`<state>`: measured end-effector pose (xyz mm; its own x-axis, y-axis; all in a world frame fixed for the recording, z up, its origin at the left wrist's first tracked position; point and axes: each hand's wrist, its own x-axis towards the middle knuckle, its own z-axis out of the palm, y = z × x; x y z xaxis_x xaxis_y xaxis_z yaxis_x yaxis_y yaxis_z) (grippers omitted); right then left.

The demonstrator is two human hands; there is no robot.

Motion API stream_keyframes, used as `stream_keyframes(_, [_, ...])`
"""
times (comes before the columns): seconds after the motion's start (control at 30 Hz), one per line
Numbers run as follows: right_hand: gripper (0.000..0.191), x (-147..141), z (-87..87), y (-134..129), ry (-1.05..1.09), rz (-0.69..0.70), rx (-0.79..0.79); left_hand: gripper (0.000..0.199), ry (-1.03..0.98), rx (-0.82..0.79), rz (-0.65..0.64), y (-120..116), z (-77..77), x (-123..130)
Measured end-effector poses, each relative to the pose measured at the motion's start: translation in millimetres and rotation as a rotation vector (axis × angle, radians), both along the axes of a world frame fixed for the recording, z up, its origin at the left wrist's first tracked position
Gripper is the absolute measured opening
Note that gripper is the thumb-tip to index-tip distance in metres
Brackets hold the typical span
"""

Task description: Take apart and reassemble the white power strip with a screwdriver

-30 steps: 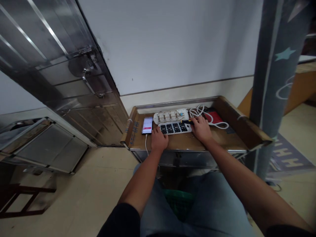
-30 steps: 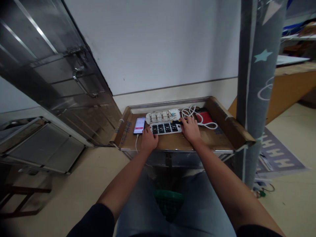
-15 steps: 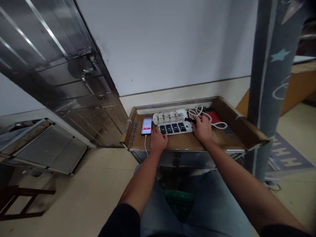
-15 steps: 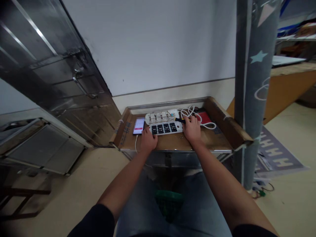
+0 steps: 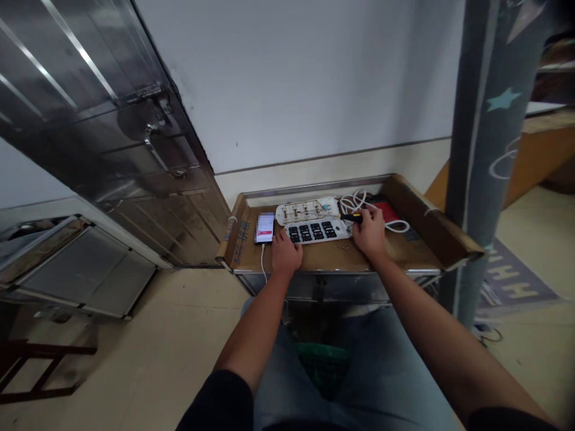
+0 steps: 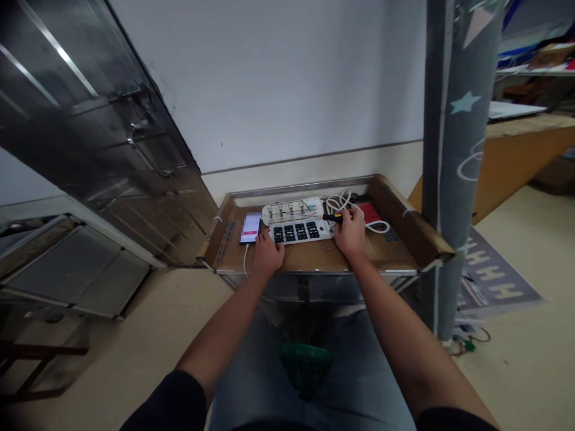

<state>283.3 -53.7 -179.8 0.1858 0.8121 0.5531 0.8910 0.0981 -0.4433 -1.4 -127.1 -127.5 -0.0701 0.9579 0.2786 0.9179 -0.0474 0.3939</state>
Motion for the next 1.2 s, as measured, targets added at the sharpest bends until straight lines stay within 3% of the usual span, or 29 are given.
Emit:
stream_keyframes(0.4, [0.050, 12, -11.0, 4, 0.067, 0.047, 0.035, 0.055, 0.000, 0.008, 0.000, 1, -1.1, 0])
stream_keyframes(0.7, [0.047, 33, -18.4, 2, 0.149, -0.010, 0.042, 0.054, 0.001, 0.011, 0.004, -1, 0.4, 1])
stream_keyframes(1.2, [0.049, 28, -11.5, -3, 0.297, -0.022, 0.052, 0.052, -0.004, 0.006, -0.001, -2, 2.8, 1])
